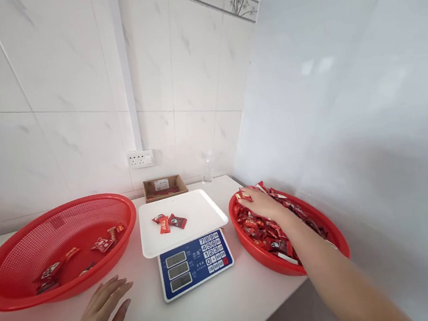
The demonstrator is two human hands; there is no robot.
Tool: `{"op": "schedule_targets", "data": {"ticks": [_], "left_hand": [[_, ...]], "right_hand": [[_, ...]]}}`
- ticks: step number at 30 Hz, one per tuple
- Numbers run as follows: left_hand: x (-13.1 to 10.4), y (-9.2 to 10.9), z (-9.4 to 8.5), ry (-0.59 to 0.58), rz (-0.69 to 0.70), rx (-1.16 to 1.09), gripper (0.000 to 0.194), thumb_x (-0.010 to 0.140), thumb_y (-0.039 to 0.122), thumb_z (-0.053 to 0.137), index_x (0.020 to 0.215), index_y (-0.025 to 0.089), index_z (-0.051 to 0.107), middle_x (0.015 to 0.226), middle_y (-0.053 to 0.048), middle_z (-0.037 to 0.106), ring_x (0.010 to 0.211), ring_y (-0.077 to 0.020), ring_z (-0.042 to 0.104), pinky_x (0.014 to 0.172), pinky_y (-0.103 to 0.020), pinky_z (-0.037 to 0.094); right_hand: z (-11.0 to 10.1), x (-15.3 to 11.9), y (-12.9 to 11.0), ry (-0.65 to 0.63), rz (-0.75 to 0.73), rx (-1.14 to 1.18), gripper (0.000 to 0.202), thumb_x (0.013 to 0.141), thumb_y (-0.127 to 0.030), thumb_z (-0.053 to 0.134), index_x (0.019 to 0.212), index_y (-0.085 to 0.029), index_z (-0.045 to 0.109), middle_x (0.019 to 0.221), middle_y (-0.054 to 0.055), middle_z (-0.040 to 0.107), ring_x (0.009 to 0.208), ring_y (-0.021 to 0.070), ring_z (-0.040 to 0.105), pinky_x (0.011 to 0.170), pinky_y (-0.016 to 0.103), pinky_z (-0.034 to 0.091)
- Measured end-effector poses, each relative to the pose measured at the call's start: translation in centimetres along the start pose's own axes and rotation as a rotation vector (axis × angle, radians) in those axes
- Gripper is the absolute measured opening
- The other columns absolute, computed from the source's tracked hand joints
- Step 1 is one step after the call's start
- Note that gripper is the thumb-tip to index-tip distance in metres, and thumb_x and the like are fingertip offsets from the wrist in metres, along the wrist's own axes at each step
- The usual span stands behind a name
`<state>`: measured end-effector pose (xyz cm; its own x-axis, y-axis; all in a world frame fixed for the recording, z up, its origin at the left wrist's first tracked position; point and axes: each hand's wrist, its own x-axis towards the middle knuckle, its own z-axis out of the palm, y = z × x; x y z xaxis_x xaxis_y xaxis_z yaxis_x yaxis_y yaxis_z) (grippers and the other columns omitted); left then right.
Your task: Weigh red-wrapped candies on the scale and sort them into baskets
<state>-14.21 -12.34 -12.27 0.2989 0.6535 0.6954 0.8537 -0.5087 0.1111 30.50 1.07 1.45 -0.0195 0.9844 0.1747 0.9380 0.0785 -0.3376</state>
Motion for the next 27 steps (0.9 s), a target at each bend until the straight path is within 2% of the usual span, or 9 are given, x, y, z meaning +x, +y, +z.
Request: {"op": "schedule_targets", "data": {"ticks": [3, 5, 7, 10, 13, 18, 23, 27], "left_hand": [[0.1, 0.0, 0.3, 0.006, 0.011, 0.002, 0.028, 0.087, 0.039, 0.048, 0.109, 0.027, 0.061, 0.105, -0.004, 0.069, 0.1, -0.0233, 0.064, 0.088, -0.043, 0.051], [0.2, 0.0, 0.5, -0.003, 0.005, -0.007, 0.029, 0.086, 0.039, 0.048, 0.109, 0.027, 0.061, 0.105, -0.004, 0.069, 0.1, -0.0232, 0.063, 0.089, -0.043, 0.05], [0.2, 0.1, 0.7, -0.011, -0.001, -0.021, 0.028, 0.086, 0.039, 0.048, 0.108, 0.027, 0.062, 0.106, -0.004, 0.068, 0.102, -0.0231, 0.063, 0.091, -0.043, 0.049], [0.3, 0.3, 1.0, -0.016, -0.003, -0.037, 0.028, 0.087, 0.04, 0.048, 0.108, 0.027, 0.062, 0.106, -0.004, 0.068, 0.103, -0.0232, 0.062, 0.093, -0.043, 0.048], [0.4, 0.5, 1.0, -0.023, -0.003, -0.048, 0.029, 0.086, 0.04, 0.048, 0.109, 0.028, 0.062, 0.107, -0.004, 0.068, 0.104, -0.0228, 0.062, 0.094, -0.043, 0.047], [0.3, 0.5, 0.7, -0.014, -0.006, -0.049, 0.03, 0.086, 0.043, 0.048, 0.107, 0.028, 0.063, 0.105, -0.004, 0.069, 0.103, -0.0221, 0.062, 0.095, -0.04, 0.046], [0.2, 0.5, 0.4, -0.016, -0.007, -0.025, 0.03, 0.086, 0.042, 0.047, 0.107, 0.028, 0.062, 0.105, -0.004, 0.069, 0.101, -0.0226, 0.063, 0.093, -0.04, 0.049], [0.2, 0.4, 0.2, -0.01, 0.002, -0.023, 0.029, 0.086, 0.041, 0.048, 0.107, 0.028, 0.062, 0.104, -0.004, 0.069, 0.1, -0.023, 0.064, 0.091, -0.041, 0.05]], "right_hand": [[-2.0, -2.2, 4.9, -0.065, 0.086, -0.089, 0.058, 0.074, -0.037, 0.057, 0.13, -0.022, 0.049, 0.133, 0.007, 0.053, 0.12, 0.0281, 0.05, 0.099, 0.038, 0.04], [-2.4, -3.9, 7.6, -0.167, 0.116, -0.122, 0.062, 0.067, -0.033, 0.063, 0.128, -0.023, 0.052, 0.133, 0.007, 0.053, 0.119, 0.0286, 0.05, 0.097, 0.037, 0.042], [-1.9, -5.3, 9.5, -0.245, 0.126, -0.147, 0.062, 0.063, -0.028, 0.065, 0.125, -0.024, 0.055, 0.131, 0.006, 0.055, 0.118, 0.0287, 0.051, 0.096, 0.036, 0.043], [-0.3, -6.6, 10.9, -0.184, 0.136, -0.191, 0.048, 0.064, -0.024, 0.063, 0.112, -0.026, 0.063, 0.124, 0.007, 0.06, 0.112, 0.0291, 0.056, 0.092, 0.036, 0.045], [0.4, -6.6, 10.9, -0.054, 0.156, -0.187, 0.034, 0.069, -0.022, 0.058, 0.102, -0.026, 0.065, 0.118, 0.005, 0.063, 0.105, 0.0265, 0.06, 0.086, 0.034, 0.047], [-0.5, -5.4, 9.2, 0.108, 0.161, -0.046, 0.036, 0.076, -0.027, 0.05, 0.112, -0.023, 0.057, 0.12, 0.006, 0.061, 0.109, 0.0237, 0.058, 0.092, 0.035, 0.044], [-1.2, -4.7, 6.8, 0.185, 0.145, 0.007, 0.036, 0.077, -0.028, 0.048, 0.111, -0.02, 0.054, 0.126, 0.007, 0.057, 0.114, 0.0239, 0.053, 0.097, 0.036, 0.04], [-1.2, -4.8, 5.5, 0.207, 0.185, -0.019, 0.04, 0.077, -0.021, 0.044, 0.116, -0.021, 0.05, 0.119, 0.008, 0.061, 0.106, 0.0237, 0.058, 0.089, 0.034, 0.043]]}}
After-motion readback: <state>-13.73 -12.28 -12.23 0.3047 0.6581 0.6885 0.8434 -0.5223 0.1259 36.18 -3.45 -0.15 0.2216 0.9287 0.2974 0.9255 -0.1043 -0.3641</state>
